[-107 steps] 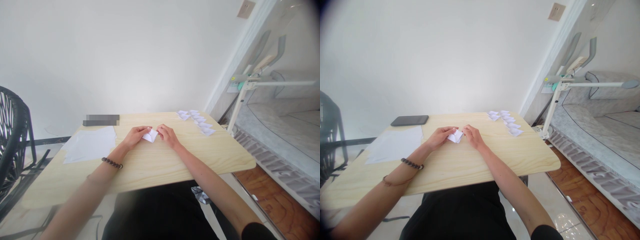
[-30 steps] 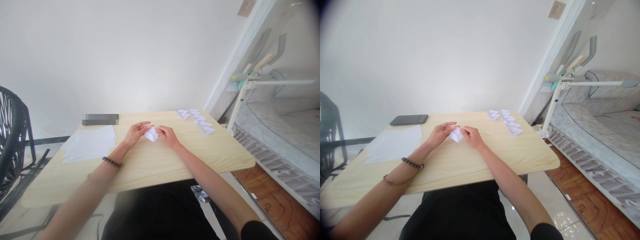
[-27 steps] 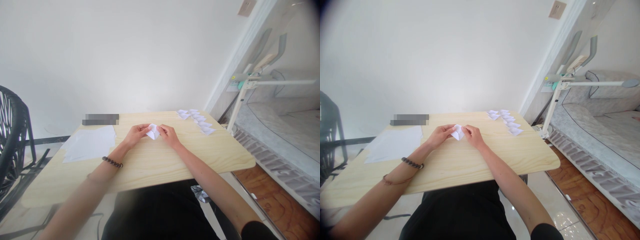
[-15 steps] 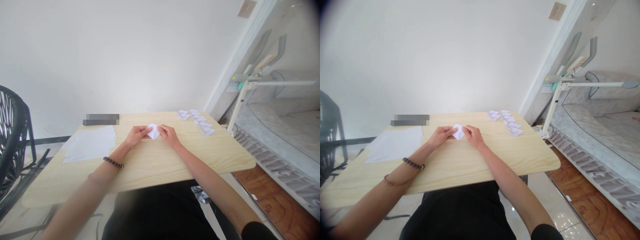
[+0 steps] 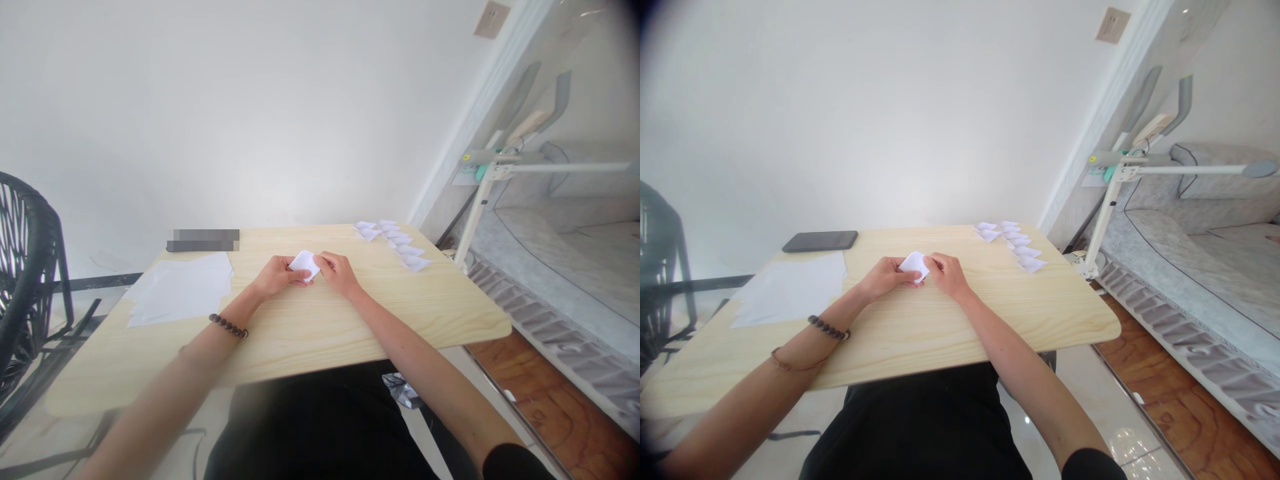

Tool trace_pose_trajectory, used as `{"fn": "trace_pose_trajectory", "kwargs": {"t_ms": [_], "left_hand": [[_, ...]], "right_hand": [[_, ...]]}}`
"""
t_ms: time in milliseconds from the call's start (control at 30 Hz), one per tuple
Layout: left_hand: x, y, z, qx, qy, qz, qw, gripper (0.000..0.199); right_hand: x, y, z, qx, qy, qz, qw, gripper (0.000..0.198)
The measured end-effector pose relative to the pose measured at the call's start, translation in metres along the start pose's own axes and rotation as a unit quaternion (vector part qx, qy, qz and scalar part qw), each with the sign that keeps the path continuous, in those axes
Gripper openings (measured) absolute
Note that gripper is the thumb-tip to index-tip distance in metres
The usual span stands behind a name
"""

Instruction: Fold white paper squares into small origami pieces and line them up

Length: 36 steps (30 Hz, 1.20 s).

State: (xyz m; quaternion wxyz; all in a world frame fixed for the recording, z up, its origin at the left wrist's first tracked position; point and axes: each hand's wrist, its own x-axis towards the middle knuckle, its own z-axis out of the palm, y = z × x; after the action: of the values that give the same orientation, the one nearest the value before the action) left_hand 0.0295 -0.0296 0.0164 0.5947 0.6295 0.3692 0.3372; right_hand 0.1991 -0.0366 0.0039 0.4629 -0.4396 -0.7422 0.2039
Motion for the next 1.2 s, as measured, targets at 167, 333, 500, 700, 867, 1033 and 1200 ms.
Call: {"fn": "trace_pose_trajectory", "kwargs": {"t_ms": [167, 333, 500, 700, 867, 1033, 1200], "left_hand": [[-0.0011, -0.0004, -0.0021, 0.029, -0.034, -0.019, 0.999, 0.032], [-0.0025, 0.0002, -0.0034, 0.054, -0.036, -0.031, 0.997, 0.037], [-0.003, 0.0011, -0.0024, 0.049, -0.044, -0.021, 0.998, 0.039], [-0.0045, 0.0006, -0.0025, 0.103, -0.039, -0.004, 0.994, 0.033], [-0.0041, -0.001, -0.0023, 0.121, -0.025, 0.006, 0.992, 0.034], [-0.0033, -0.0011, 0.0002, 0.084, -0.025, -0.004, 0.996, 0.039], [-0.0029, 0.0008, 0.0005, 0.028, -0.037, -0.013, 0.999, 0.048]], "right_hand": [[0.0008, 0.0011, 0.0001, 0.046, -0.022, 0.019, 0.999, 0.028], [0.0009, 0.0009, 0.0005, 0.048, -0.016, 0.002, 0.999, 0.024], [0.0007, 0.0024, 0.001, 0.056, -0.021, 0.003, 0.998, 0.022], [0.0008, 0.0002, -0.0003, 0.053, -0.024, -0.004, 0.998, 0.021], [0.0008, 0.0012, 0.0001, 0.053, -0.026, 0.007, 0.998, 0.022], [0.0013, 0.0047, 0.0016, 0.053, -0.013, 0.022, 0.998, 0.023], [0.0016, 0.0044, 0.0009, 0.039, 0.001, 0.002, 0.999, 0.024]]}}
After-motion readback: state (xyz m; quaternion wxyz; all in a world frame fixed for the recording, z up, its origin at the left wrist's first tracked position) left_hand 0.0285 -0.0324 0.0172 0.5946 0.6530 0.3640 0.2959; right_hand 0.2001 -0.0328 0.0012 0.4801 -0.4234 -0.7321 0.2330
